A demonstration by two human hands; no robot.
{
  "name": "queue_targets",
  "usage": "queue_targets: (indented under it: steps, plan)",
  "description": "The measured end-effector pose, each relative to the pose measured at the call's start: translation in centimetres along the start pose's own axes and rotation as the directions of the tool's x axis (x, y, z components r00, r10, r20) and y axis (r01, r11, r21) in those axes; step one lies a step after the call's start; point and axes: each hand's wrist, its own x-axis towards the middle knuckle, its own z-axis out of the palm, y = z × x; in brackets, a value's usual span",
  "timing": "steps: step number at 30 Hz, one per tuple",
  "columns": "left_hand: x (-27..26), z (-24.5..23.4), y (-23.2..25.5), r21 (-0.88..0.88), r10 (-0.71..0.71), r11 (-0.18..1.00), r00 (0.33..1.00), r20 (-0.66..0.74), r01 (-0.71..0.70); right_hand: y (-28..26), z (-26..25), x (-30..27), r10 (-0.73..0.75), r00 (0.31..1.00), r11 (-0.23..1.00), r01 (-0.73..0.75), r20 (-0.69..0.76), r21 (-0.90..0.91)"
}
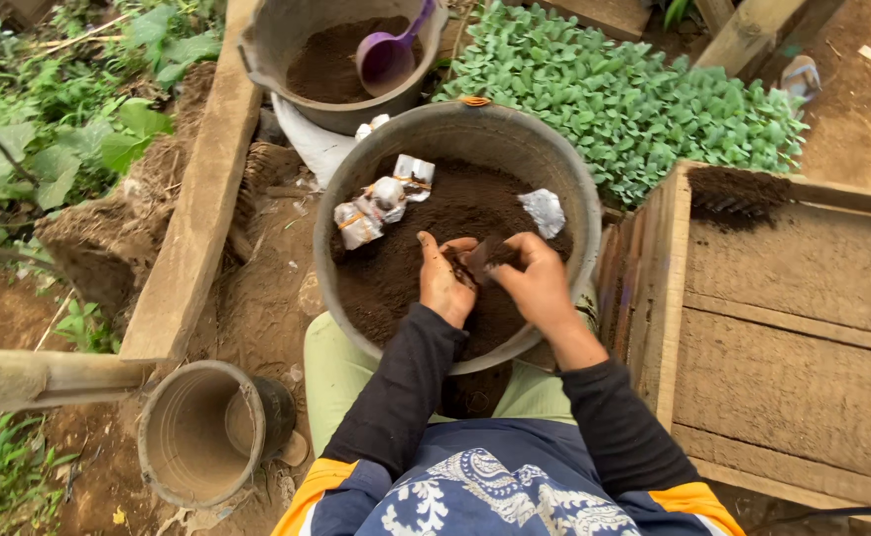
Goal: The person sits on the ground and repeatedly scoops soil from a bucket, wraps it in small plastic bags, and places the bundles into a wooden tray. The process is repeated multiple times with consistent hand movements.
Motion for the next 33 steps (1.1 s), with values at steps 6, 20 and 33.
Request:
queue_targets:
  steps: [6, 20, 33]
  plan:
    - [-1.4, 0.1, 0.9, 0.449, 0.260, 0.857, 0.964, 0.049, -0.253, 3.6, -14.8, 4.1, -0.073, 0.911, 0.996, 0.046, -0.406, -0.075]
    - [-4.4, 0.8, 1.6, 0.777, 0.421, 0.401, 0.850, 0.315, -0.486, 11.0, -34.8, 10.3, 0.030, 0.626, 0.905, -0.348, -0.780, -0.245]
    - [-3.9, 0.1, 1.3, 0.698, 0.478, 0.444, 0.807, 0.346, -0.562, 15.8, -35.6, 13.5, -0.297, 0.670, 0.784, -0.234, -0.680, -0.574]
